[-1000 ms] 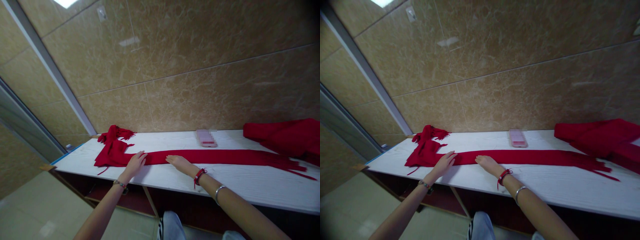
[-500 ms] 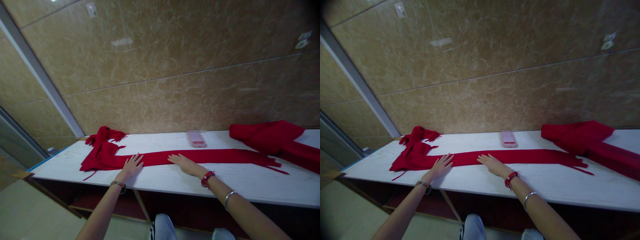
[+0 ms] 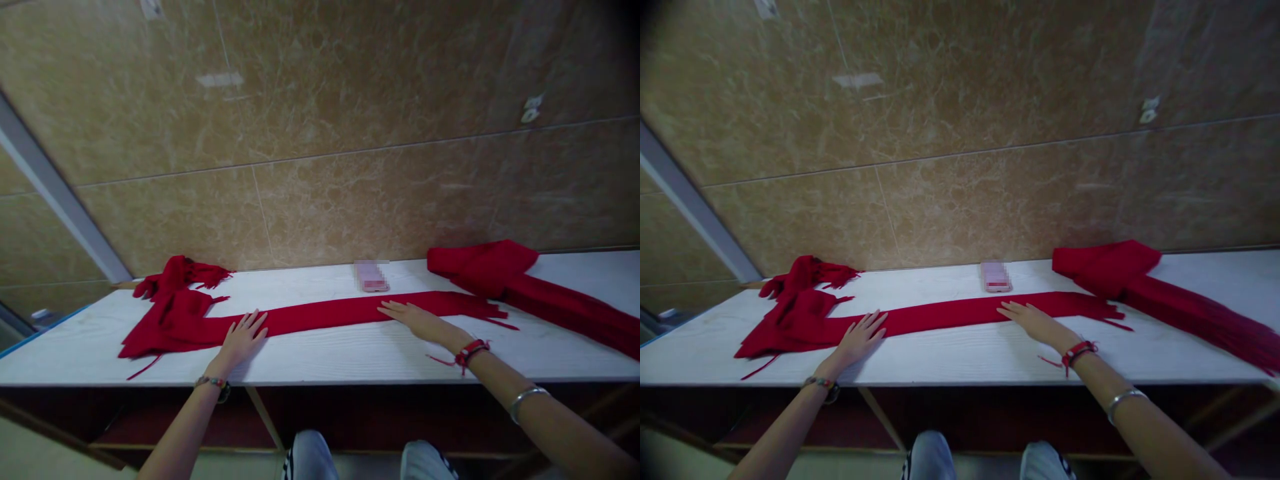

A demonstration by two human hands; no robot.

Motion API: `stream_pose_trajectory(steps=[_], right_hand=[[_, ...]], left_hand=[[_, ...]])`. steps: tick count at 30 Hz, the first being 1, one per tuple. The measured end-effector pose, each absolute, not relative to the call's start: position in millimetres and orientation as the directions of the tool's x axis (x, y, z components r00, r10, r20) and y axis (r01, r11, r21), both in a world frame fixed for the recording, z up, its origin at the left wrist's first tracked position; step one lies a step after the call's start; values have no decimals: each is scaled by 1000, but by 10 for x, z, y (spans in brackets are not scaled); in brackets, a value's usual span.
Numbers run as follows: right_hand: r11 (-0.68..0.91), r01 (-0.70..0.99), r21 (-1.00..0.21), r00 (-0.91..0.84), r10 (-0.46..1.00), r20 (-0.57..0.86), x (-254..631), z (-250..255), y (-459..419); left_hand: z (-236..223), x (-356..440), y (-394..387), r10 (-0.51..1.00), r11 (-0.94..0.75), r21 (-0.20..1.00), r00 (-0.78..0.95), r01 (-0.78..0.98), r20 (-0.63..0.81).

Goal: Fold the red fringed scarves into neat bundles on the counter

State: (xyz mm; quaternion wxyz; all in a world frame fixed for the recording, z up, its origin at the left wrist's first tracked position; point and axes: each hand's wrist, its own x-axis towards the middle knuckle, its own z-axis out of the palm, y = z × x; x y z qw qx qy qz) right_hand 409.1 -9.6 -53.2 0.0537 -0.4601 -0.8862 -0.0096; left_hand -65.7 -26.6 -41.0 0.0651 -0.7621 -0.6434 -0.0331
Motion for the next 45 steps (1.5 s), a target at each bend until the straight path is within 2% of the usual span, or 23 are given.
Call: stream_pose_trajectory(steps=[3,6,9,11,13,15,18,23,31,33,36,37,39,41,43,45], right_hand=[[490,872,-13,-486,868,100,4472,-501,-147],[459,889,-11,-454,883,120,4430,-367,-146],[572,818,-55,-543,801,252,3816,-173,-117],[652,754,-80,-597,732,328,3219,-89,-120],[646,752,-127,-574,738,356,2650,-84,-144],[624,764,-163,-551,763,338,2247,-145,-170],[567,792,-227,-533,823,198,2087,-275,-184],[426,877,-220,-423,904,65,2807,-406,-139],[-22,1000,-6,22,1000,22,4858,-570,-174],[-74,997,38,72,996,45,5165,-546,-203],[4,1000,28,-7,990,142,5182,-438,-199],[80,997,18,-82,974,210,5069,-394,-179],[140,990,10,-138,955,261,4718,-313,-119],[224,975,-5,-213,936,280,4302,-263,-50],[372,924,-83,-331,891,311,3949,-259,4],[453,882,-130,-399,864,307,3764,-301,32]], left_hand=[[-363,-604,-239,986,-134,-50,138,990,91],[-281,-376,-167,988,-100,-62,106,993,110],[-231,-23,-77,968,-142,-34,145,989,207],[-250,179,-37,965,-165,-11,164,986,206],[-303,292,-23,972,-165,-12,165,986,165],[-358,315,-29,980,-155,-16,156,988,125],[-386,269,-52,984,-147,-10,147,989,101],[-351,239,-50,986,-148,-20,149,989,78],[-407,205,6,983,-159,-12,160,987,95],[-397,189,19,984,-158,-11,159,987,78],[-340,264,65,990,-129,-63,132,990,40],[-313,338,89,990,-132,-93,137,987,41],[-255,573,142,981,-169,-127,179,977,74],[-209,898,185,960,-240,-111,253,964,118],[-190,1238,200,937,-312,-75,320,947,139],[-206,1506,186,915,-378,-65,383,924,127]])
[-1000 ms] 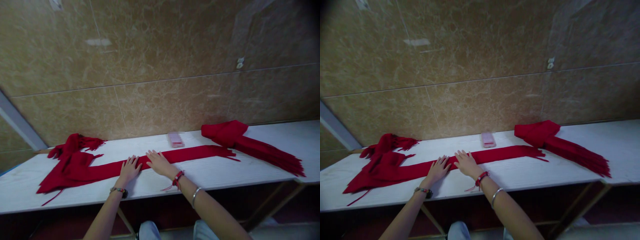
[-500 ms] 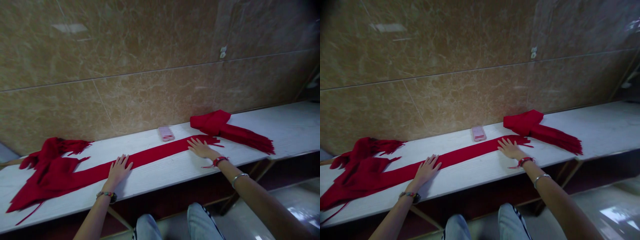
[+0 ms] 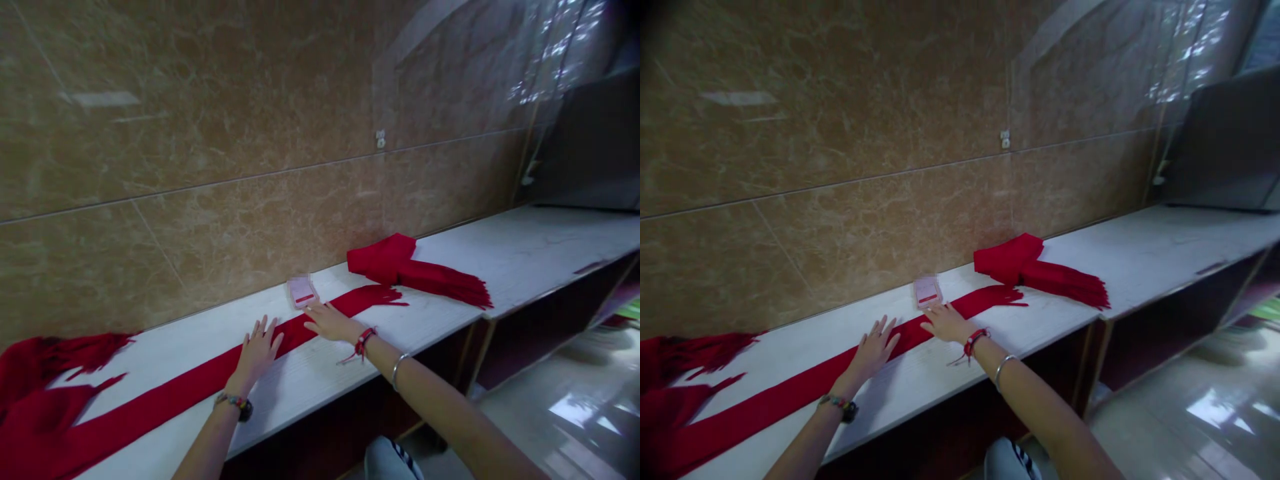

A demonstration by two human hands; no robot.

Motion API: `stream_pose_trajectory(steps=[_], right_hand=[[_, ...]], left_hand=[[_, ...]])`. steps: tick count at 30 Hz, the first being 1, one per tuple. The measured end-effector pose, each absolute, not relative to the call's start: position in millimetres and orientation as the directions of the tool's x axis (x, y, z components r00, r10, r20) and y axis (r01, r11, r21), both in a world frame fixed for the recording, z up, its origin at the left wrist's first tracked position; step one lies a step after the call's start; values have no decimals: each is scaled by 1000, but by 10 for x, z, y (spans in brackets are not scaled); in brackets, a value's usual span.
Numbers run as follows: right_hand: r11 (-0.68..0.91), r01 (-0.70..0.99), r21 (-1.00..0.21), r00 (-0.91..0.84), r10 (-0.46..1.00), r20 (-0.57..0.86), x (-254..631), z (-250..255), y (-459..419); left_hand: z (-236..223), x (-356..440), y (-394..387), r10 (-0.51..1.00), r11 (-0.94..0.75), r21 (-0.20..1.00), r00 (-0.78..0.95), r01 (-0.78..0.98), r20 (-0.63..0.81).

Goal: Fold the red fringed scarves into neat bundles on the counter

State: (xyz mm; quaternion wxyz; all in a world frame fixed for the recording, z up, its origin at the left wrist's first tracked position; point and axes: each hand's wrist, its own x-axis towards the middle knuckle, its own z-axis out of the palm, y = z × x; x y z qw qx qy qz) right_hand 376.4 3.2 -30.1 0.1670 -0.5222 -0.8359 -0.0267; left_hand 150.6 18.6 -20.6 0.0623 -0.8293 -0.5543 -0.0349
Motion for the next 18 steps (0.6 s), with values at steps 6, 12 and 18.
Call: stream_pose_trajectory(steps=[6,12,18], right_hand=[[403,909,-104,-369,896,247,4339,-487,36],[106,994,-10,-103,978,182,5186,-491,20],[253,967,-11,-237,920,314,4810,-382,51]], left_hand=[[-342,1662,143,893,-426,-108,436,898,109],[-340,1650,143,886,-432,-123,446,893,128],[-341,1666,131,888,-427,-117,440,897,135]])
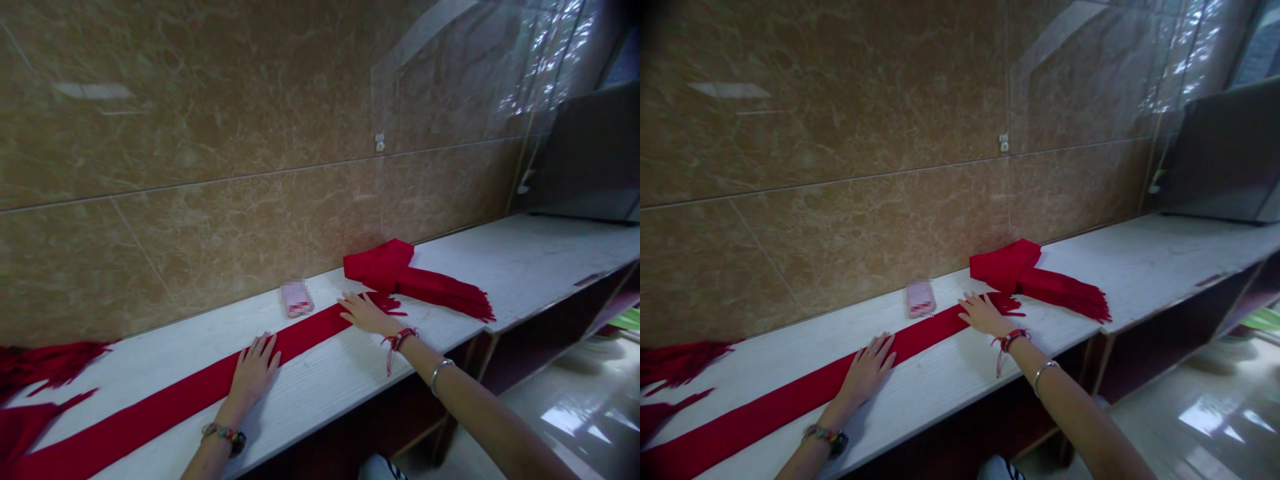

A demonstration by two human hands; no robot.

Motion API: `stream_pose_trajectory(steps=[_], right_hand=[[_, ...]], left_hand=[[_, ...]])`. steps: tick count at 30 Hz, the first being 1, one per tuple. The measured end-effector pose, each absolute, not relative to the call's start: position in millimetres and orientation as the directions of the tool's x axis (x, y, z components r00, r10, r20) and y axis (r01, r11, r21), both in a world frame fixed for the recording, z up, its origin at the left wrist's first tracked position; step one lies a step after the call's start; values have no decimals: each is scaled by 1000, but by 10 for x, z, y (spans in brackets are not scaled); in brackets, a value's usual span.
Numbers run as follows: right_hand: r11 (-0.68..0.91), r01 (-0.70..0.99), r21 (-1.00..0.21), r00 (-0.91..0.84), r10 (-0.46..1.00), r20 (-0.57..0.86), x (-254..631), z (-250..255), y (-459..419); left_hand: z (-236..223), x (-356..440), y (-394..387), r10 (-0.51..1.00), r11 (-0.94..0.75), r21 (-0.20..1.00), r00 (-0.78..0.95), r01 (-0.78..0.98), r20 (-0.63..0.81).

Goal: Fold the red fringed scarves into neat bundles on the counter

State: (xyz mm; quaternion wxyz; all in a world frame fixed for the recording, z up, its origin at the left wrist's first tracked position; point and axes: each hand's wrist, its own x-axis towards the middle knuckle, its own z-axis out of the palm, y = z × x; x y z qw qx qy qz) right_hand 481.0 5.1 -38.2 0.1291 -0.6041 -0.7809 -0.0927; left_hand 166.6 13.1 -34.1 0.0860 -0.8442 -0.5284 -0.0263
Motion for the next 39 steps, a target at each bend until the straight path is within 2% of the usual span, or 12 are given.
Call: stream_pose_trajectory(steps=[3,6,18,22,25,30,35,39], right_hand=[[422,902,-94,-382,880,283,4346,-336,97],[523,840,-145,-476,838,265,3992,-351,132],[514,852,-103,-442,810,387,3909,-520,109],[574,815,-83,-479,747,461,3896,-494,16],[645,763,-40,-545,676,495,3860,-463,-117],[672,735,92,-621,613,488,3706,-394,-304],[614,750,247,-657,648,385,3508,-310,-318],[612,722,325,-692,649,316,3434,-260,-296]], left_hand=[[-365,1656,138,887,-425,-106,437,899,149],[-383,1650,136,883,-428,-102,440,898,166],[-345,1669,77,887,-423,-83,432,902,164],[-329,1676,50,892,-428,-50,431,902,140],[-251,1652,107,905,-425,40,422,904,55],[-5,1572,459,883,-428,266,463,864,-82],[78,1642,783,838,-465,321,528,825,-141],[40,1765,869,819,-467,335,543,819,-186]])
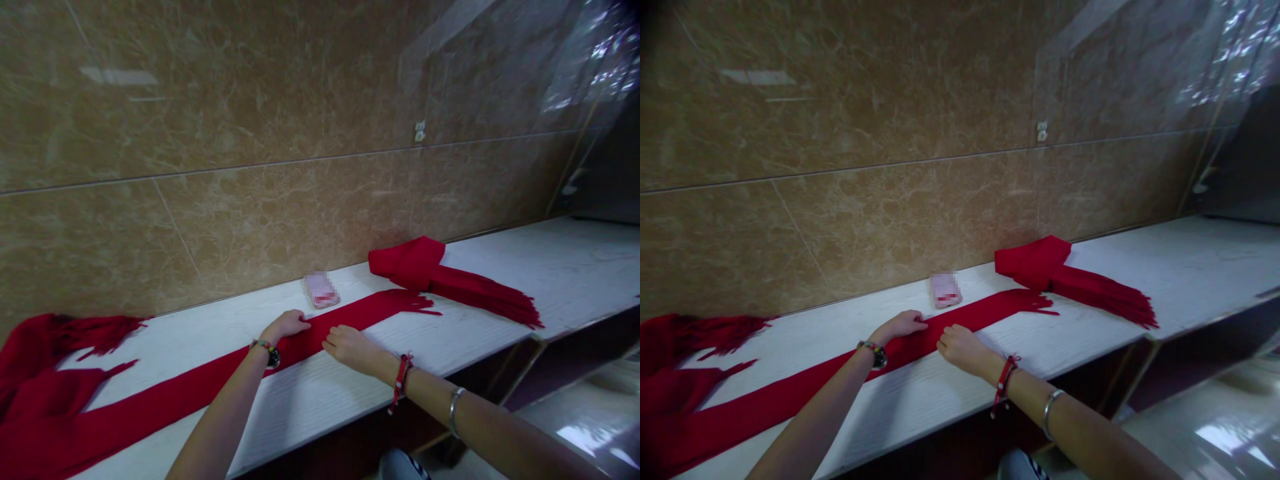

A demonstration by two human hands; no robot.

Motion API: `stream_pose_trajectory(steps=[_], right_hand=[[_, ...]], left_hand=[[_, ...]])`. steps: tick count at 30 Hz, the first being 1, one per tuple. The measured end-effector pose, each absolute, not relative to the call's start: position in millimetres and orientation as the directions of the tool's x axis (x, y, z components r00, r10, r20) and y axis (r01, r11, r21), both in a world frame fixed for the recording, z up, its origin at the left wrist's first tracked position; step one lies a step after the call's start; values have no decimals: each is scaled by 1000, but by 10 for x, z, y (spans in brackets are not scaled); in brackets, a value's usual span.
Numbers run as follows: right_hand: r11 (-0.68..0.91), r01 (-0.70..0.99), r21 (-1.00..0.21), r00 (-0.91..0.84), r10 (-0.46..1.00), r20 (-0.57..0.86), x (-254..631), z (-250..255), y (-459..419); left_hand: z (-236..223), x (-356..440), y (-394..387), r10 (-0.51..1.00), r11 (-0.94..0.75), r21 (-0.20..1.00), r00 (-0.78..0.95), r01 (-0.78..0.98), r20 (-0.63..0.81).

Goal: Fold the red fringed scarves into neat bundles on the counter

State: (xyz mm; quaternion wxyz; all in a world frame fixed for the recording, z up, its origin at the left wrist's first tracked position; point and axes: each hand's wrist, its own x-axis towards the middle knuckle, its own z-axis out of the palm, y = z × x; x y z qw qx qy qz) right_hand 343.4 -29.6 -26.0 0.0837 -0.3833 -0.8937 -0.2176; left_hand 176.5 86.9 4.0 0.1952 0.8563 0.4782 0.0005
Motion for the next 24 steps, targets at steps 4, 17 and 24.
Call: stream_pose_trajectory(steps=[4,17,24], right_hand=[[651,674,350,-737,625,256,3408,-218,-271],[731,543,414,-840,463,283,3498,-181,-191],[699,554,451,-830,425,361,3385,-222,-150]], left_hand=[[45,1826,936,813,-449,380,546,809,-202],[84,1853,989,778,-398,475,564,784,-278],[126,1885,1002,770,-397,464,562,792,-302]])
